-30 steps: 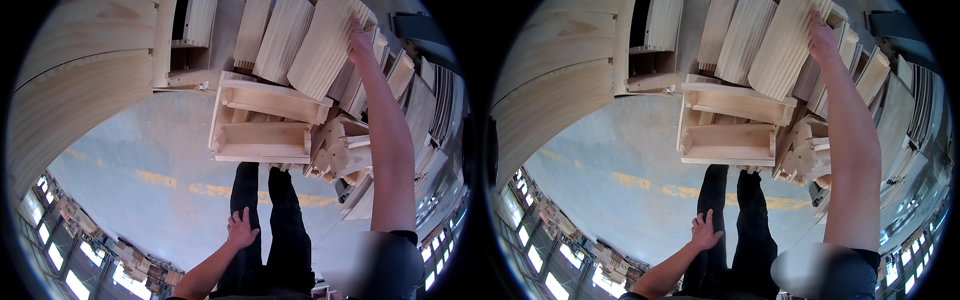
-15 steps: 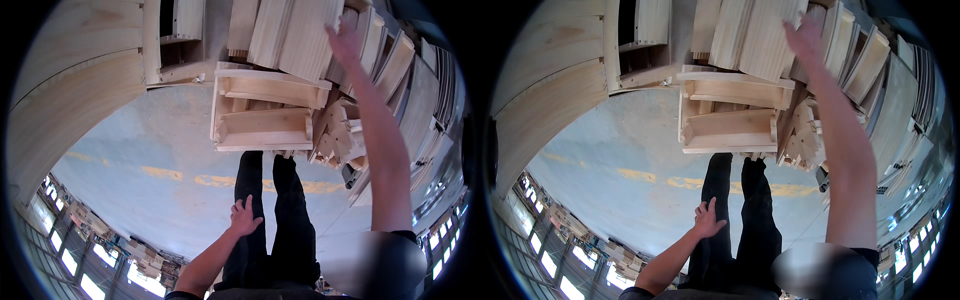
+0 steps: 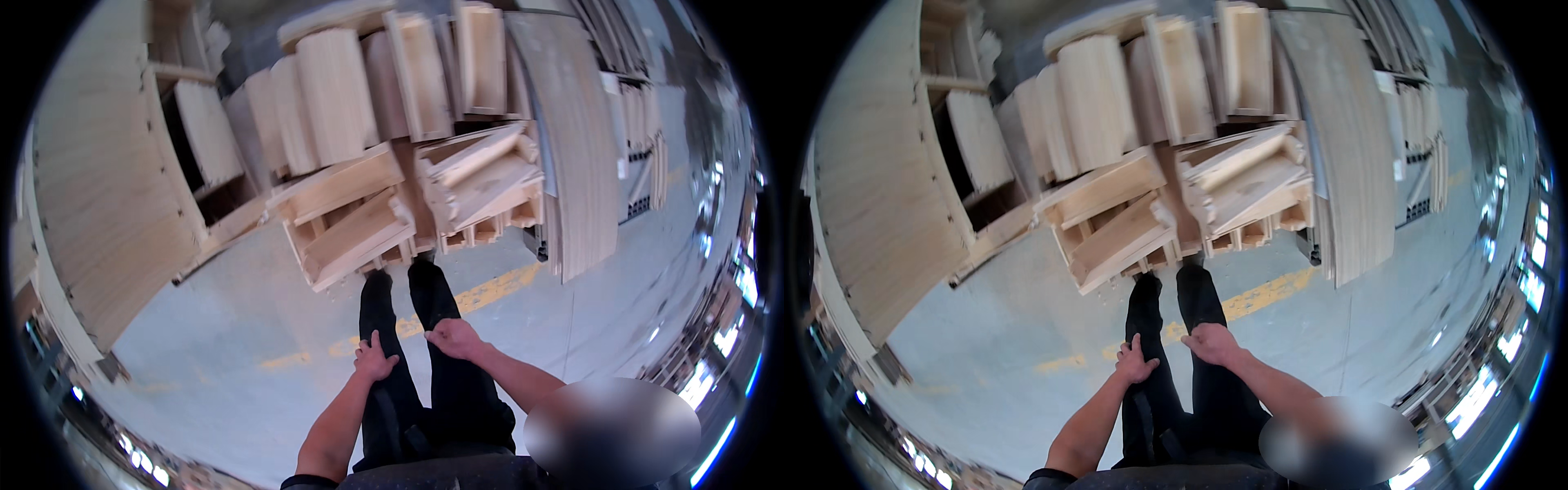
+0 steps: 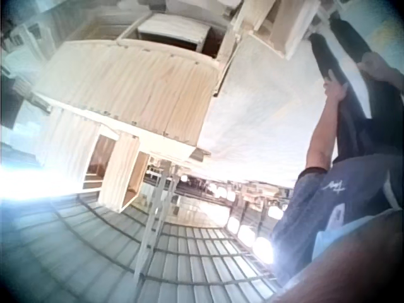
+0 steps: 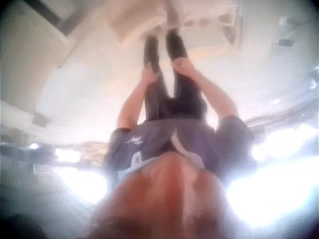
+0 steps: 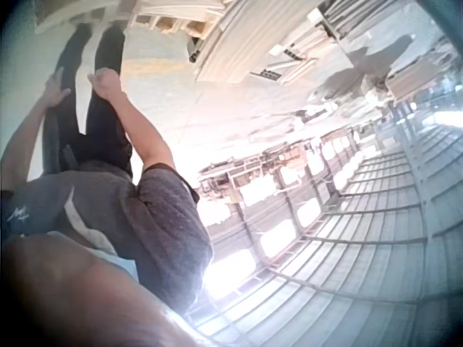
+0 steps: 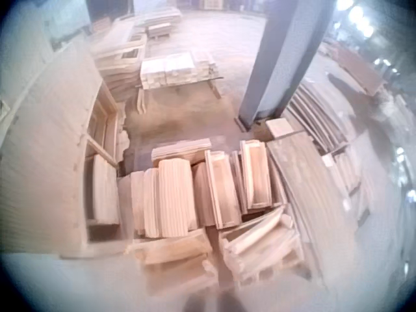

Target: The person walks through a workshop carrying a handheld router, plugs it into a power source, and retrieves a small wooden component from a pile. They then use the router to shape the edges of the wooden piece on a workbench, repeatedly adjusting the tool and the wood to refine the profile.

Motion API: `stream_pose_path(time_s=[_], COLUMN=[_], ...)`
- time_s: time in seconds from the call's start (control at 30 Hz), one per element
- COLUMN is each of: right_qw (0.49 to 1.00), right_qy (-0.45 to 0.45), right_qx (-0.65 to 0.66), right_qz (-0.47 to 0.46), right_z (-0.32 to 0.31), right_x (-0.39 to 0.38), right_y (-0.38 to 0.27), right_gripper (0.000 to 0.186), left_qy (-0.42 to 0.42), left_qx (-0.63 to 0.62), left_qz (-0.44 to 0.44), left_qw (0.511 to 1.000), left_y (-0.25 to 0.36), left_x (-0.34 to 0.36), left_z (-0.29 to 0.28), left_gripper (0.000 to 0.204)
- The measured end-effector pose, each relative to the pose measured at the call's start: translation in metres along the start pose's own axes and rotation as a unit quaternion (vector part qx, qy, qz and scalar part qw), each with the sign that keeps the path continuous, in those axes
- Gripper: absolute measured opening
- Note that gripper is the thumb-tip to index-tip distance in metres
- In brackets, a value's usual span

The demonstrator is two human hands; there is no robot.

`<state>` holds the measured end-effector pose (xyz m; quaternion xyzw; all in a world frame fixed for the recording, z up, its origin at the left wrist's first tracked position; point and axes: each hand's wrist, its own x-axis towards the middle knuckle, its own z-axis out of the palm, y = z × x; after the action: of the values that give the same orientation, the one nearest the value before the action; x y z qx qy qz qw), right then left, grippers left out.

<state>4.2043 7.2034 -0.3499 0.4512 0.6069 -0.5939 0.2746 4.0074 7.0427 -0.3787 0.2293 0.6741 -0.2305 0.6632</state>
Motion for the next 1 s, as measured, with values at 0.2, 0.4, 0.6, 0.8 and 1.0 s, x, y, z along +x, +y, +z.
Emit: stream_pose_path(time_s=[0.2,0.4,0.6,0.8,1.0], right_qw=[0.92,0.865,0.643,0.658,0.334], right_qy=[0.27,0.301,0.327,0.648,0.371], right_qx=[0.264,0.383,0.688,0.278,0.762], right_qz=[0.109,0.12,-0.076,-0.265,-0.412], right_z=[0.019,0.096,0.106,0.131,0.244], right_x=[-0.106,-0.203,-0.243,-0.351,-0.491], right_y=[0.042,0.076,0.059,0.099,0.224], right_gripper=[0.032,0.019,0.021,0.042,0.048], left_qy=[0.114,0.081,0.15,0.099,-0.048], left_qx=[0.129,0.226,0.171,0.292,0.381], left_qz=[0.217,0.324,0.614,0.791,0.835], left_qw=[0.961,0.915,0.756,0.528,0.395], left_y=[0.038,0.093,0.177,0.231,0.209], left_x=[-0.022,-0.091,-0.238,-0.367,-0.389], left_z=[-0.027,-0.05,0.033,0.231,0.465], left_gripper=[0.035,0.04,0.026,0.041,0.054])
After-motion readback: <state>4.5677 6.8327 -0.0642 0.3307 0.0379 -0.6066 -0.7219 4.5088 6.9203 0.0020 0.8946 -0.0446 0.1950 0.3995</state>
